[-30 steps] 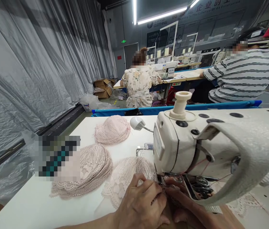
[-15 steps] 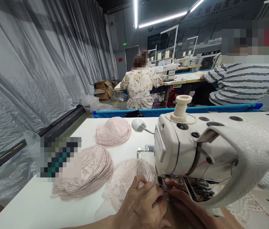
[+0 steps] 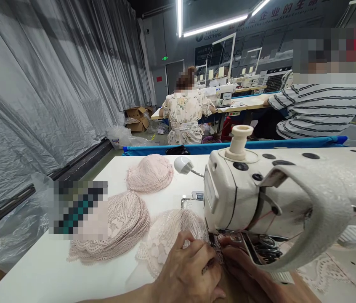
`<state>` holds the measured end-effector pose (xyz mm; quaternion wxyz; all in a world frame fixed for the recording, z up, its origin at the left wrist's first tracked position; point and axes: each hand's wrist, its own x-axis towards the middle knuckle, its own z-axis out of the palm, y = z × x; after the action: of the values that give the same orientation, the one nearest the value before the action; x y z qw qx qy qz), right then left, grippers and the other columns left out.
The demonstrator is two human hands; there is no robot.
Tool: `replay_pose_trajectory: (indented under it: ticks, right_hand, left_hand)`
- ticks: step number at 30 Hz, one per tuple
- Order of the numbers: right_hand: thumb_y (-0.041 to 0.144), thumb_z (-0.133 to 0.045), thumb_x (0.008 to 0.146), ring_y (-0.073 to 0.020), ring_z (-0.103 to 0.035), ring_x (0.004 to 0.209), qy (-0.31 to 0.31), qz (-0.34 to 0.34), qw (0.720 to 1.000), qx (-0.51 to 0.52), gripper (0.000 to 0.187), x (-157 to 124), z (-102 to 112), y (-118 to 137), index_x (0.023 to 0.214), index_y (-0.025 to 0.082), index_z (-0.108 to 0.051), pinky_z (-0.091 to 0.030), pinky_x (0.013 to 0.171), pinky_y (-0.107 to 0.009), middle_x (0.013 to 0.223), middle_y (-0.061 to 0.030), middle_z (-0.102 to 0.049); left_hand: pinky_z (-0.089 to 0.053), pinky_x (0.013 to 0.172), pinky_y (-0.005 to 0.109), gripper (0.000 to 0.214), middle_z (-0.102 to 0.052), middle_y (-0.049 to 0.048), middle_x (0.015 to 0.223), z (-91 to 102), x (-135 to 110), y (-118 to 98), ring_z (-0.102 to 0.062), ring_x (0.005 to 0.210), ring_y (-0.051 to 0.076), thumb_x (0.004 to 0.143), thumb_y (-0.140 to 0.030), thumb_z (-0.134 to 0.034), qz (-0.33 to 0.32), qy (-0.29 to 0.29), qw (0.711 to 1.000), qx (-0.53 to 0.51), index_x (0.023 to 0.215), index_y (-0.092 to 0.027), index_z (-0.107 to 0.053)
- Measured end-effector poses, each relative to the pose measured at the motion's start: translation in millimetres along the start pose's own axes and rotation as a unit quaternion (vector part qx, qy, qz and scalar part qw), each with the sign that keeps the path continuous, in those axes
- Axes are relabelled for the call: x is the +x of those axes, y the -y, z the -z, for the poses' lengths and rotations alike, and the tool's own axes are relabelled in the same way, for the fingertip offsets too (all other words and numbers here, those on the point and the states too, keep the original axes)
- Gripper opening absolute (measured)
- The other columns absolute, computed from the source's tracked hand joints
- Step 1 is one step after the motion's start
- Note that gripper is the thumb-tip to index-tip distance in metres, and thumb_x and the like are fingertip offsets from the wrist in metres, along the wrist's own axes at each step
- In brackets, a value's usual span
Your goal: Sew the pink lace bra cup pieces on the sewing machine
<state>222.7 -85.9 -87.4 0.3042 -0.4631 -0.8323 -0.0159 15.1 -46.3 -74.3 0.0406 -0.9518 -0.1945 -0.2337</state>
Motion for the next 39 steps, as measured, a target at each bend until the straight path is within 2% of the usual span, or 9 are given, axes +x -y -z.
replay_pose_trajectory:
  ticks: [4, 7, 11, 18, 24, 28, 34, 37, 39]
  right_hand:
    - [0.02, -0.032, 0.095, -0.0207, -0.068, 0.077, -0.021, 0.018, 0.999, -0.018, 0.029, -2.0, -5.8, -2.1, 0.097, 0.023, -0.061, -0.057, 0.065, -0.032, 0.088, -0.0073, -0.07]
    - [0.019, -0.031, 0.095, -0.022, -0.068, 0.078, -0.018, 0.041, 0.997, -0.061, 0.03, -2.6, -7.4, -2.6, 0.094, 0.022, -0.061, -0.056, 0.062, -0.033, 0.089, -0.0088, -0.071]
    - [0.021, -0.034, 0.093, -0.026, -0.067, 0.083, -0.018, 0.082, 0.989, -0.119, 0.028, -1.3, -2.7, -1.4, 0.091, 0.021, -0.062, -0.055, 0.063, -0.035, 0.086, -0.0099, -0.07]
    - [0.022, -0.033, 0.094, -0.0272, -0.068, 0.082, -0.025, 0.102, 0.985, -0.136, 0.029, -0.6, -1.7, -1.7, 0.1, 0.018, -0.061, -0.053, 0.061, -0.036, 0.09, -0.0113, -0.071]
    - [0.027, -0.049, 0.091, -0.0245, -0.067, 0.086, 0.011, 0.063, 0.995, -0.078, 0.03, -3.7, -4.0, -3.8, 0.119, 0.016, -0.054, -0.055, 0.068, -0.035, 0.104, -0.0119, -0.069]
    - [0.036, -0.049, 0.093, -0.0247, -0.067, 0.087, 0.013, 0.063, 0.996, -0.058, 0.03, -3.1, -2.4, -4.5, 0.116, 0.018, -0.057, -0.056, 0.068, -0.035, 0.103, -0.0109, -0.069]
    - [0.039, -0.039, 0.096, -0.0293, -0.067, 0.084, -0.01, 0.101, 0.989, -0.107, 0.035, -3.7, -5.5, -8.1, 0.104, 0.016, -0.065, -0.056, 0.065, -0.04, 0.095, -0.0144, -0.069]
    - [0.038, -0.038, 0.097, -0.029, -0.067, 0.083, 0.003, 0.1, 0.989, -0.105, 0.036, -3.8, -2.7, -8.3, 0.11, 0.015, -0.063, -0.056, 0.064, -0.039, 0.087, -0.0126, -0.069]
    - [0.036, -0.042, 0.096, -0.0264, -0.068, 0.082, 0.001, 0.097, 0.991, -0.088, 0.032, -1.8, 1.3, -7.2, 0.113, 0.017, -0.062, -0.056, 0.063, -0.035, 0.09, -0.0111, -0.069]
  left_hand:
    - [-0.037, 0.078, 0.034, 0.008, -0.061, 0.0024, 0.088, 2.8, 1.9, -3.3, -0.056, 0.083, 0.015, 0.088, -0.02, -0.057, 0.017, -0.011, 1.0, 0.0, 0.087, -0.012, -0.058]
    - [-0.037, 0.077, 0.033, 0.014, -0.06, 0.0023, 0.083, 3.9, 3.2, -5.1, -0.056, 0.078, 0.013, 0.089, -0.009, -0.047, 0.022, -0.014, 1.0, 0.008, 0.08, -0.013, -0.057]
    - [-0.037, 0.077, 0.033, 0.016, -0.06, 0.0019, 0.081, 3.7, 3.6, -5.4, -0.057, 0.078, 0.013, 0.09, -0.014, -0.049, 0.019, -0.021, 1.0, 0.013, 0.076, -0.013, -0.056]
    - [-0.038, 0.078, 0.035, 0.008, -0.062, 0.0018, 0.086, 0.9, 2.7, -3.7, -0.058, 0.083, 0.015, 0.087, -0.02, -0.057, 0.018, -0.022, 1.0, 0.003, 0.084, -0.013, -0.058]
    - [-0.038, 0.079, 0.035, 0.01, -0.062, 0.0014, 0.087, -2.9, 0.0, -3.7, -0.057, 0.083, 0.015, 0.086, -0.022, -0.06, 0.019, -0.021, 1.0, 0.002, 0.089, -0.013, -0.058]
    - [-0.037, 0.079, 0.035, 0.008, -0.062, 0.0018, 0.088, -2.5, -0.1, -5.3, -0.057, 0.085, 0.015, 0.086, -0.021, -0.059, 0.019, -0.025, 0.999, 0.006, 0.089, -0.013, -0.058]
    - [-0.038, 0.078, 0.035, 0.008, -0.061, 0.0026, 0.087, -1.0, 1.8, -4.4, -0.057, 0.083, 0.016, 0.086, -0.02, -0.058, 0.016, -0.018, 1.0, 0.007, 0.089, -0.013, -0.058]
    - [-0.039, 0.077, 0.035, 0.009, -0.061, 0.0027, 0.086, -0.7, 2.3, -3.7, -0.057, 0.082, 0.016, 0.086, -0.021, -0.058, 0.012, -0.025, 1.0, 0.006, 0.09, -0.012, -0.058]
    - [-0.039, 0.077, 0.034, 0.01, -0.061, 0.0023, 0.086, -0.8, 2.2, -3.7, -0.057, 0.082, 0.015, 0.086, -0.021, -0.059, 0.011, -0.026, 1.0, 0.007, 0.09, -0.012, -0.058]
